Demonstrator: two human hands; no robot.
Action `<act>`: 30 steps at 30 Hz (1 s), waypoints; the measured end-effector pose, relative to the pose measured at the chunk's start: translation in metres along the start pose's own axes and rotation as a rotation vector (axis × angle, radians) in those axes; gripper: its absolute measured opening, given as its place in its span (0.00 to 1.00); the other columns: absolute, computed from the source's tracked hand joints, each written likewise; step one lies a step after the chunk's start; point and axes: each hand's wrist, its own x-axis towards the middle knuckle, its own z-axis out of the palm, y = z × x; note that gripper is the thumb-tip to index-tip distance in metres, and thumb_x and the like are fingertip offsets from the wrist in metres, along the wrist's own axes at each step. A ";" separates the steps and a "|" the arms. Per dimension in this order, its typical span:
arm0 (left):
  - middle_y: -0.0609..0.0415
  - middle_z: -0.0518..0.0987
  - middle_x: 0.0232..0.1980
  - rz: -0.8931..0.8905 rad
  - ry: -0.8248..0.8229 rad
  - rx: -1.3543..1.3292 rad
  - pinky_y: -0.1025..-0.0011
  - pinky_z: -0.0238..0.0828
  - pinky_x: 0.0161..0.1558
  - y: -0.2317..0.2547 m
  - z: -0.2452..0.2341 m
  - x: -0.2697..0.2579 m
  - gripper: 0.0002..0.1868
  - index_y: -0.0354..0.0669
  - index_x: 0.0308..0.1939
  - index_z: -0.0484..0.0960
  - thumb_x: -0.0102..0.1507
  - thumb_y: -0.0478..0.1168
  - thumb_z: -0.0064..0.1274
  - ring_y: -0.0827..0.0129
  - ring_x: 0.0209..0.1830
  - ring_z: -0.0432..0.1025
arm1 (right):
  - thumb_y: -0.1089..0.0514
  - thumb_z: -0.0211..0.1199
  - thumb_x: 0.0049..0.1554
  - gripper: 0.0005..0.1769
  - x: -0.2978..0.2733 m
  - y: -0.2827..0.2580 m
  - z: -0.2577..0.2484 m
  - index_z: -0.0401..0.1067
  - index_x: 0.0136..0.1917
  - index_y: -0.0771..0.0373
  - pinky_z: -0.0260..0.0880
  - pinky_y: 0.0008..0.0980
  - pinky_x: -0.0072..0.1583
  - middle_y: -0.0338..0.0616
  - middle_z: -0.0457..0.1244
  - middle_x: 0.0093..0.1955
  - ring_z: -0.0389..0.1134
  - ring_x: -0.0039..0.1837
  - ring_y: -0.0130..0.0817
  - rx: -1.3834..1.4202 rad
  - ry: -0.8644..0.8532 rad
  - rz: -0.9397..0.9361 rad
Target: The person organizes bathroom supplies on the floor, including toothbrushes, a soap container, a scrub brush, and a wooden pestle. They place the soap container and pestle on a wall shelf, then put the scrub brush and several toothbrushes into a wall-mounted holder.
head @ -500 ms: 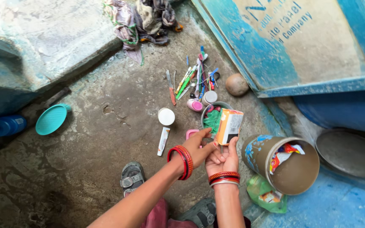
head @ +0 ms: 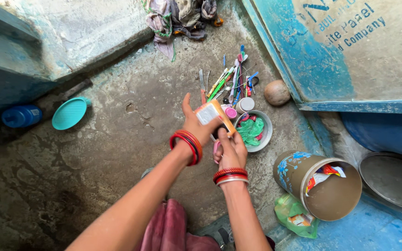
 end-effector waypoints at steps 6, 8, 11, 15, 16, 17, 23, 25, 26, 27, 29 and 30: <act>0.48 0.80 0.49 -0.021 0.020 0.051 0.70 0.78 0.48 -0.025 -0.014 0.019 0.33 0.37 0.61 0.66 0.58 0.41 0.66 0.69 0.46 0.77 | 0.48 0.70 0.57 0.23 0.017 -0.014 -0.001 0.73 0.59 0.64 0.62 0.20 0.34 0.36 0.66 0.38 0.62 0.33 0.20 -0.406 -0.052 0.000; 0.49 0.81 0.48 -0.072 -0.018 0.034 0.70 0.78 0.47 -0.025 -0.018 0.017 0.31 0.38 0.59 0.68 0.58 0.42 0.66 0.70 0.46 0.77 | 0.46 0.68 0.56 0.24 0.019 -0.021 -0.011 0.74 0.60 0.63 0.64 0.20 0.38 0.35 0.69 0.44 0.68 0.40 0.19 -0.495 -0.084 0.043; 0.50 0.83 0.47 -0.081 -0.058 0.123 0.70 0.76 0.48 -0.024 -0.026 0.009 0.27 0.39 0.57 0.72 0.58 0.42 0.66 0.71 0.46 0.77 | 0.46 0.68 0.55 0.27 0.022 -0.030 -0.021 0.73 0.63 0.61 0.67 0.22 0.42 0.34 0.71 0.51 0.71 0.47 0.20 -0.574 -0.118 0.024; 0.50 0.83 0.47 -0.057 -0.079 0.135 0.69 0.77 0.47 -0.025 -0.032 0.006 0.27 0.39 0.56 0.74 0.58 0.43 0.67 0.71 0.45 0.77 | 0.47 0.66 0.57 0.27 0.026 -0.036 -0.025 0.71 0.65 0.61 0.69 0.23 0.46 0.37 0.71 0.54 0.71 0.50 0.22 -0.584 -0.133 0.021; 0.50 0.83 0.47 -0.045 -0.059 0.123 0.69 0.78 0.46 -0.026 -0.034 0.007 0.27 0.39 0.57 0.74 0.58 0.43 0.67 0.70 0.45 0.77 | 0.47 0.65 0.57 0.27 0.026 -0.036 -0.026 0.71 0.65 0.61 0.69 0.24 0.46 0.38 0.70 0.54 0.71 0.50 0.23 -0.571 -0.121 0.026; 0.50 0.83 0.48 -0.033 -0.040 0.110 0.68 0.78 0.46 -0.026 -0.038 0.008 0.27 0.40 0.57 0.74 0.58 0.43 0.67 0.70 0.45 0.77 | 0.47 0.65 0.58 0.26 0.026 -0.037 -0.026 0.71 0.65 0.62 0.69 0.24 0.46 0.39 0.70 0.54 0.72 0.50 0.23 -0.559 -0.108 0.030; 0.52 0.83 0.44 -0.157 0.099 0.054 0.71 0.76 0.38 0.003 -0.070 0.018 0.29 0.44 0.60 0.73 0.59 0.47 0.65 0.72 0.38 0.77 | 0.48 0.61 0.60 0.21 0.040 -0.043 -0.015 0.73 0.62 0.62 0.71 0.25 0.47 0.39 0.70 0.56 0.72 0.49 0.26 -0.434 0.009 0.084; 0.51 0.82 0.42 -0.251 0.154 0.040 0.72 0.71 0.32 0.017 -0.081 0.017 0.28 0.46 0.60 0.73 0.59 0.48 0.64 0.73 0.33 0.74 | 0.49 0.62 0.61 0.20 0.041 -0.041 -0.012 0.73 0.61 0.62 0.71 0.25 0.46 0.40 0.70 0.55 0.72 0.48 0.27 -0.417 0.009 0.070; 0.51 0.81 0.40 -0.288 0.170 0.017 0.72 0.67 0.29 0.023 -0.086 0.018 0.28 0.46 0.60 0.73 0.59 0.49 0.65 0.72 0.30 0.72 | 0.50 0.62 0.61 0.19 0.043 -0.040 -0.011 0.73 0.61 0.62 0.70 0.25 0.45 0.41 0.71 0.55 0.72 0.48 0.27 -0.412 0.001 0.053; 0.50 0.80 0.39 -0.325 0.185 -0.005 0.73 0.63 0.27 0.027 -0.088 0.019 0.28 0.47 0.60 0.73 0.60 0.49 0.65 0.72 0.28 0.69 | 0.50 0.62 0.61 0.18 0.044 -0.039 -0.009 0.73 0.60 0.63 0.69 0.26 0.45 0.42 0.71 0.54 0.71 0.47 0.28 -0.406 -0.006 0.036; 0.52 0.81 0.38 -0.358 0.205 0.006 0.73 0.62 0.25 0.031 -0.089 0.022 0.28 0.48 0.60 0.73 0.59 0.48 0.64 0.73 0.27 0.71 | 0.51 0.62 0.61 0.17 0.050 -0.036 -0.004 0.74 0.59 0.63 0.69 0.25 0.44 0.41 0.71 0.54 0.72 0.47 0.27 -0.422 -0.020 0.028; 0.53 0.81 0.38 -0.372 0.219 0.012 0.73 0.62 0.24 0.031 -0.091 0.024 0.28 0.49 0.60 0.72 0.59 0.48 0.64 0.74 0.27 0.72 | 0.52 0.62 0.60 0.17 0.053 -0.034 -0.001 0.74 0.58 0.62 0.69 0.25 0.44 0.41 0.71 0.53 0.72 0.47 0.27 -0.429 -0.033 0.024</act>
